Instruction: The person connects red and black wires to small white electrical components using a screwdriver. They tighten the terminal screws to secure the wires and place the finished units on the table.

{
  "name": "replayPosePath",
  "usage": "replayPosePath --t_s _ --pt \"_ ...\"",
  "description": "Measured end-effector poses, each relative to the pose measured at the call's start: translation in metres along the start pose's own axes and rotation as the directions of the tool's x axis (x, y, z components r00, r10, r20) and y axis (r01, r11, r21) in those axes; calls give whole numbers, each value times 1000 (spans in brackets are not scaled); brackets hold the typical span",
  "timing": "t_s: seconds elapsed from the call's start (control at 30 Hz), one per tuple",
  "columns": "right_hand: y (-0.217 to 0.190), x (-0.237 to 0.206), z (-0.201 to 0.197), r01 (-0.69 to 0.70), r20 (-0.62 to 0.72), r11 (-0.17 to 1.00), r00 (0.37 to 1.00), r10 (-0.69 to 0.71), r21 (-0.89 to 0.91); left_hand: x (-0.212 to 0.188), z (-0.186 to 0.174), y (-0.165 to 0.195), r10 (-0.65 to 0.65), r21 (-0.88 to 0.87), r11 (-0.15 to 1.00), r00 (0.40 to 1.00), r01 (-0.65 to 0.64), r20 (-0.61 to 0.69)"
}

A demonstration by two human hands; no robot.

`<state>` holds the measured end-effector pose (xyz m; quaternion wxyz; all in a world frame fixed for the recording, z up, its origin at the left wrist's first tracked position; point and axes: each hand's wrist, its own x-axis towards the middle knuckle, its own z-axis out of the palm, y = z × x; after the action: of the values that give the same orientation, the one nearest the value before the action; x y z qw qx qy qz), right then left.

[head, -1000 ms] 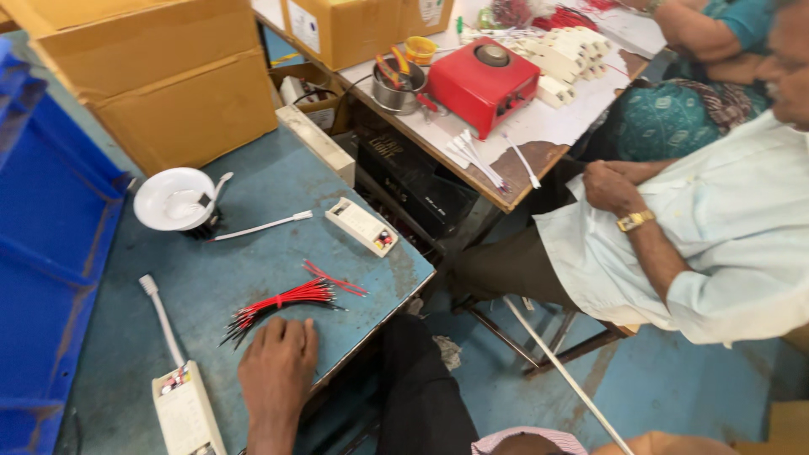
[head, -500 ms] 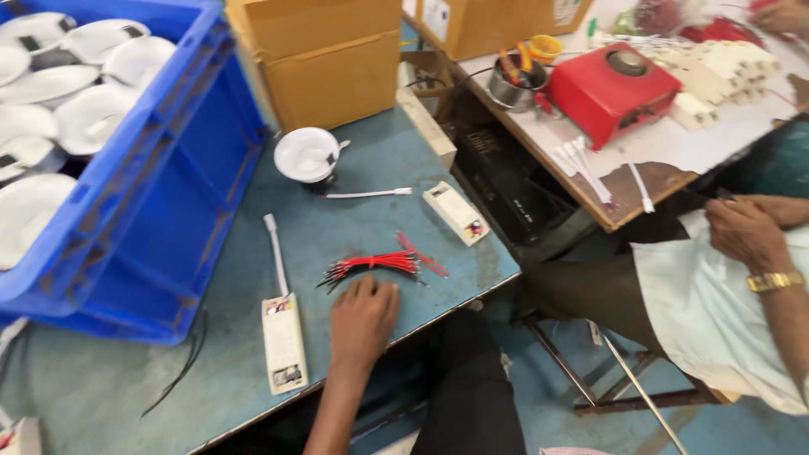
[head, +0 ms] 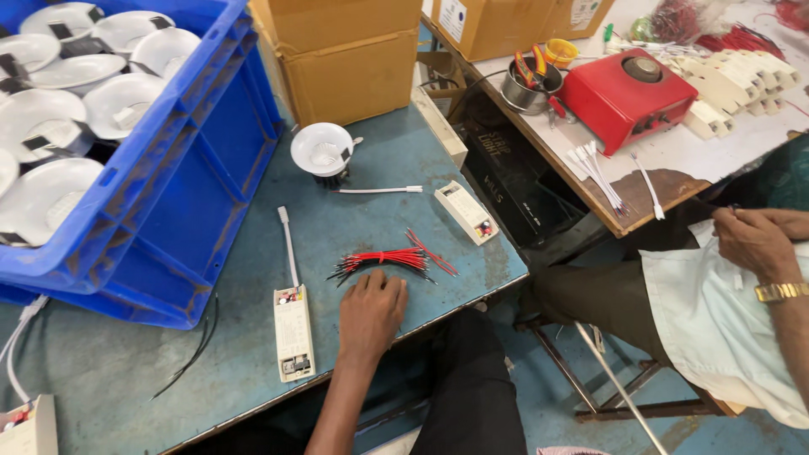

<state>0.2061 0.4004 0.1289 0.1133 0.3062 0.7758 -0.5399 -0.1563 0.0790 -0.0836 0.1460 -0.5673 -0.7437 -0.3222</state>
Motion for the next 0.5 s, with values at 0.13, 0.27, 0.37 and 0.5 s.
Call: replayPosePath --t_s 0.13,0.27,0.37,0.5 --pt "-8 -3 27 -12 -226 896 966 125 443 2 -1 0 14 -30 999 1000 -14 10" --pt "-81 -8 271 611 -912 779 227 -343 -141 -4 -2 -2 30 -66 997 999 -32 -30" --pt "-128 37 283 562 -830 823 421 -367 -79 -7 2 -2 3 -66 998 999 -5 -32" --pt "-54 124 254 394 -615 765 455 -644 -510 -7 6 -1 -21 -24 1000 998 19 -61"
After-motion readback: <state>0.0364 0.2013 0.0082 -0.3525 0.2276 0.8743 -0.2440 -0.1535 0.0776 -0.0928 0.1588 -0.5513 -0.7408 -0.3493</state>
